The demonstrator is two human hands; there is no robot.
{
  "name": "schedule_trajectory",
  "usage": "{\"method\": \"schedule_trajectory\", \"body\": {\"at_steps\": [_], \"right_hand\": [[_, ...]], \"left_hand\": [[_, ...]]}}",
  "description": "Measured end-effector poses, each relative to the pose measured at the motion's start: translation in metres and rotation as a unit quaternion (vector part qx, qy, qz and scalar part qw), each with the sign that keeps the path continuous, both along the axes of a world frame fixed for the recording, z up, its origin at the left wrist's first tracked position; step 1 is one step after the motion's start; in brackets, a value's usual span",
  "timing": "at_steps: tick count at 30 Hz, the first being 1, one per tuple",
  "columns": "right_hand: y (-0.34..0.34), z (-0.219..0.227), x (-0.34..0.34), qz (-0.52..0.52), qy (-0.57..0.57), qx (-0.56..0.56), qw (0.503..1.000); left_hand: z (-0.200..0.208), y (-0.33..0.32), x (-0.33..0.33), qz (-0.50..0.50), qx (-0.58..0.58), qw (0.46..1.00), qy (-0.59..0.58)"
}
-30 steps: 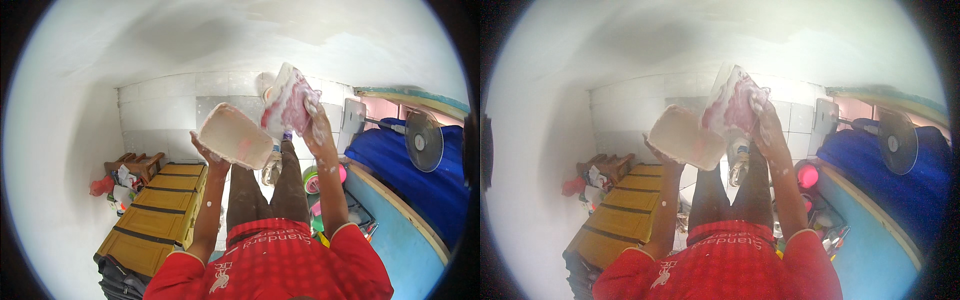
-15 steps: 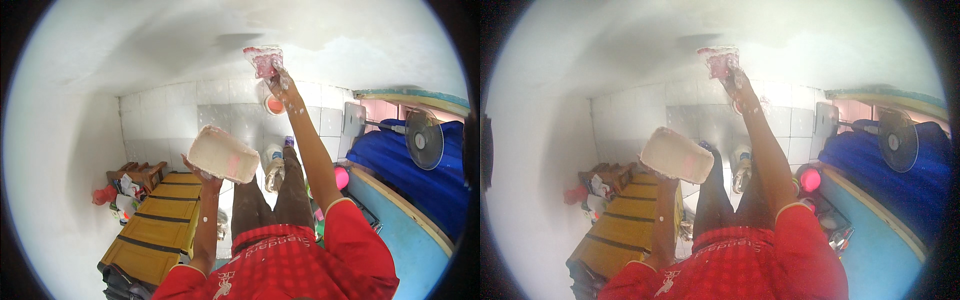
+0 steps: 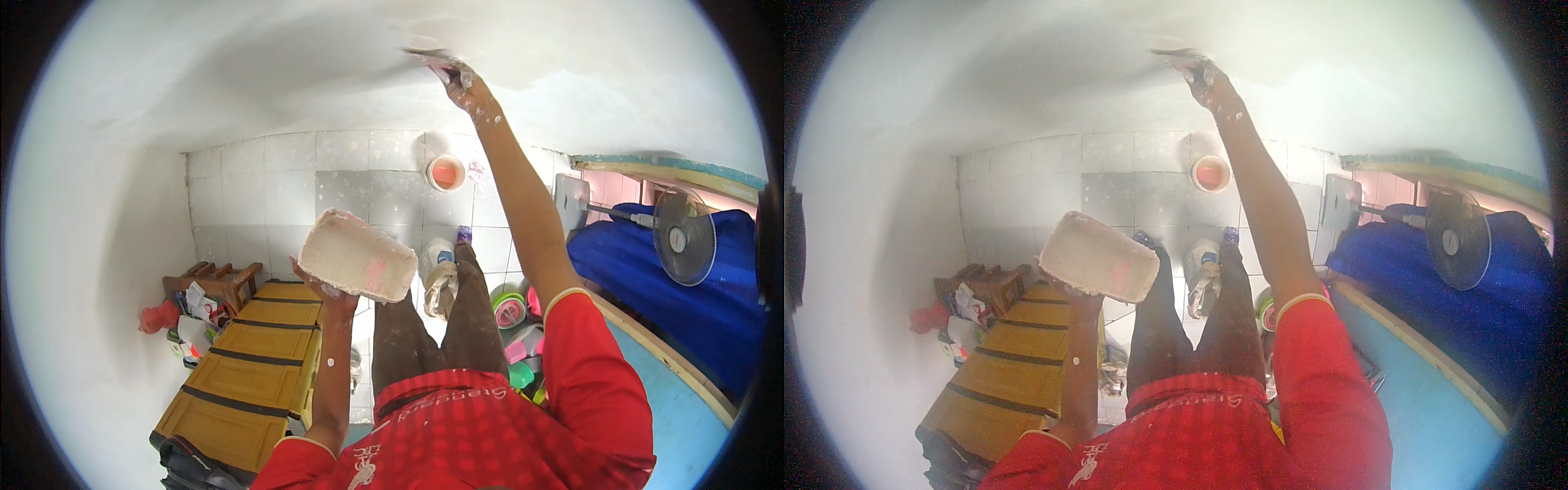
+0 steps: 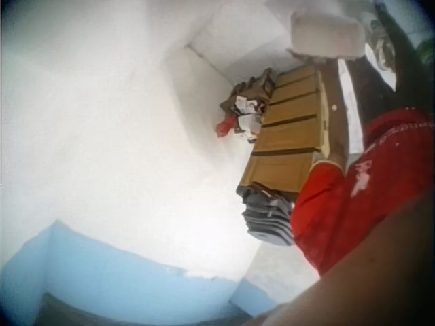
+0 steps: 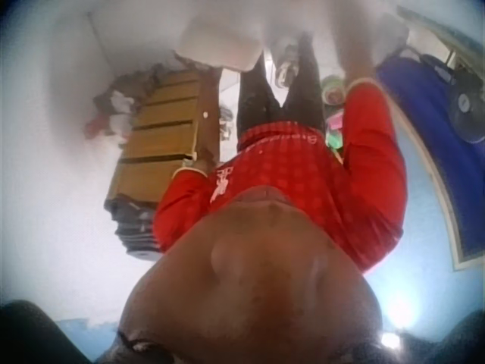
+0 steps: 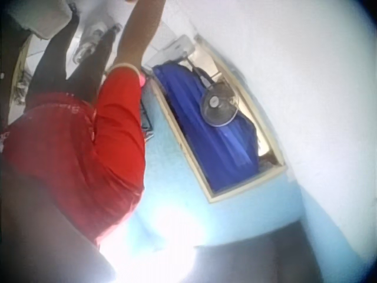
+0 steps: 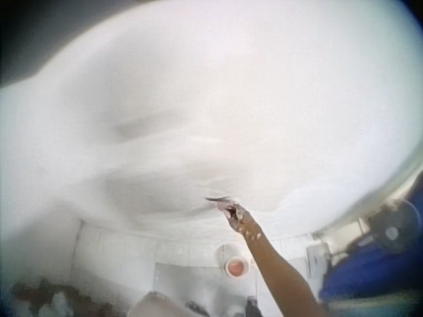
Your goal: The person repeatedly scoops white paint from a small container with a brush and applies it to the ceiling in a tiled room. The person works continuously, reloading the brush and smoothing the paint across the ceiling surface.
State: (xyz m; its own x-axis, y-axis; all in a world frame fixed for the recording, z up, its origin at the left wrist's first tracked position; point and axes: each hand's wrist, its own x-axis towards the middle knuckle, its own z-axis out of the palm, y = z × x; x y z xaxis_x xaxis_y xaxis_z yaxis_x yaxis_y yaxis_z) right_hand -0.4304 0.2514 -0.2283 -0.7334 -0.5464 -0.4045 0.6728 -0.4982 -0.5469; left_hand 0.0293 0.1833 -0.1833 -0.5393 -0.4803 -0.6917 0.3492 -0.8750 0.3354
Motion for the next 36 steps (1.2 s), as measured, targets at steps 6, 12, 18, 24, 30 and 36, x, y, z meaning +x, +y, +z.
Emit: {"method": "schedule_trajectory", "body": {"at_steps": [6,12,18,24,30,36], "right_hand": [[-0.009,0.060,-0.019,0.058,0.031,0.044,0.997],[0.013,0.090,-0.034,0.087,0.110,0.095,0.986],[0.093,0.110,0.022,0.041,0.463,0.410,0.785],[0.118,0.063,0.097,-0.102,0.285,0.304,0.903],[0.055,-0.032,0.037,-0.251,0.324,0.479,0.776],[-0.071,-0.018,0.041,-0.257,0.256,0.645,0.672]], "left_hand": [[-0.027,0.007,0.008,-0.194,-0.455,0.839,-0.229],[-0.053,0.004,0.029,-0.200,-0.616,0.702,-0.297],[-0.049,0.005,0.024,-0.194,-0.656,0.683,-0.255],[-0.026,0.000,0.021,-0.022,0.027,0.973,0.229],[-0.022,-0.005,0.042,-0.021,0.023,0.997,0.073],[-0.024,-0.016,0.055,-0.013,-0.005,0.998,0.057]]}}
